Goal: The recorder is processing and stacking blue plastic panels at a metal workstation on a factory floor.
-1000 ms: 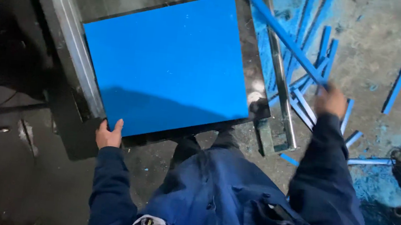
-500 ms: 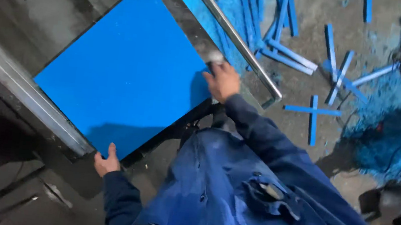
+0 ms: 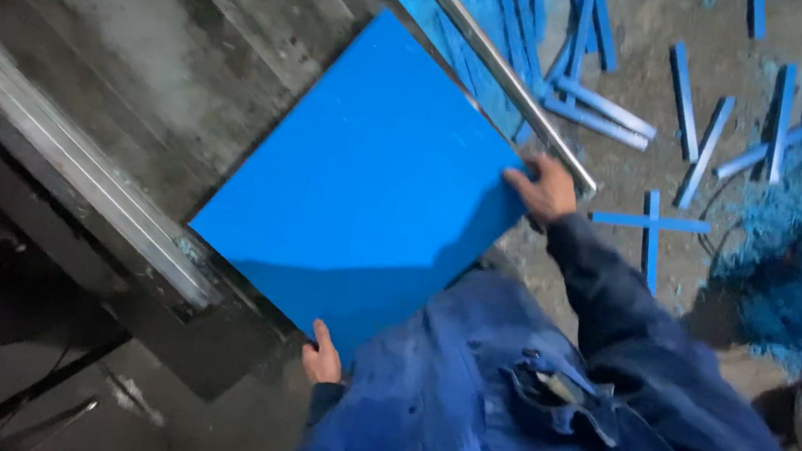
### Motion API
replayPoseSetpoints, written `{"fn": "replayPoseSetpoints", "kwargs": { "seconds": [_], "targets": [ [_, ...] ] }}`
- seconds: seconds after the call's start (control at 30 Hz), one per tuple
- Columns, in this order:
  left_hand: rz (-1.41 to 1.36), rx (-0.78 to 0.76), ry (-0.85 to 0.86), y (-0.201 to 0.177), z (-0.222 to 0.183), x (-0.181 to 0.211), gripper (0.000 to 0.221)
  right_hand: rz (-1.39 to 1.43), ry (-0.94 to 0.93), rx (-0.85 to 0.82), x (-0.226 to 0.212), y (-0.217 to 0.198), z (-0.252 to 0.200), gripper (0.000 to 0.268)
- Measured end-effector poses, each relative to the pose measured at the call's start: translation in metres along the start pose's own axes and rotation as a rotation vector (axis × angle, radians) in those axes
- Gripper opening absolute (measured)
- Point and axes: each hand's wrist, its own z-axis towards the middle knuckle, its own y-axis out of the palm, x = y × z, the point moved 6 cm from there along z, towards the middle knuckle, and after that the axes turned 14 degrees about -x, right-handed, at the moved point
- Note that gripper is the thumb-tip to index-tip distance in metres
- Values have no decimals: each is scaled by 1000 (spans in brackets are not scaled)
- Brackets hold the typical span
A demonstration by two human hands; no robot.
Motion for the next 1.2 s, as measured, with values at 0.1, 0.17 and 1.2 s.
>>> {"fn": "replayPoseSetpoints", "kwargs": {
  "seconds": [0.1, 0.17, 1.2],
  "targets": [
    [-300, 245, 177, 7, -2, 32, 81, 83, 207, -139, 43, 13, 3, 61],
    [-194, 269, -36, -5, -18, 29, 84, 33, 194, -187, 21, -3, -11, 59],
    [-353, -89, 413, 284, 209, 872, 74, 1259, 39, 76, 158, -222, 258, 76]
  ]
}}
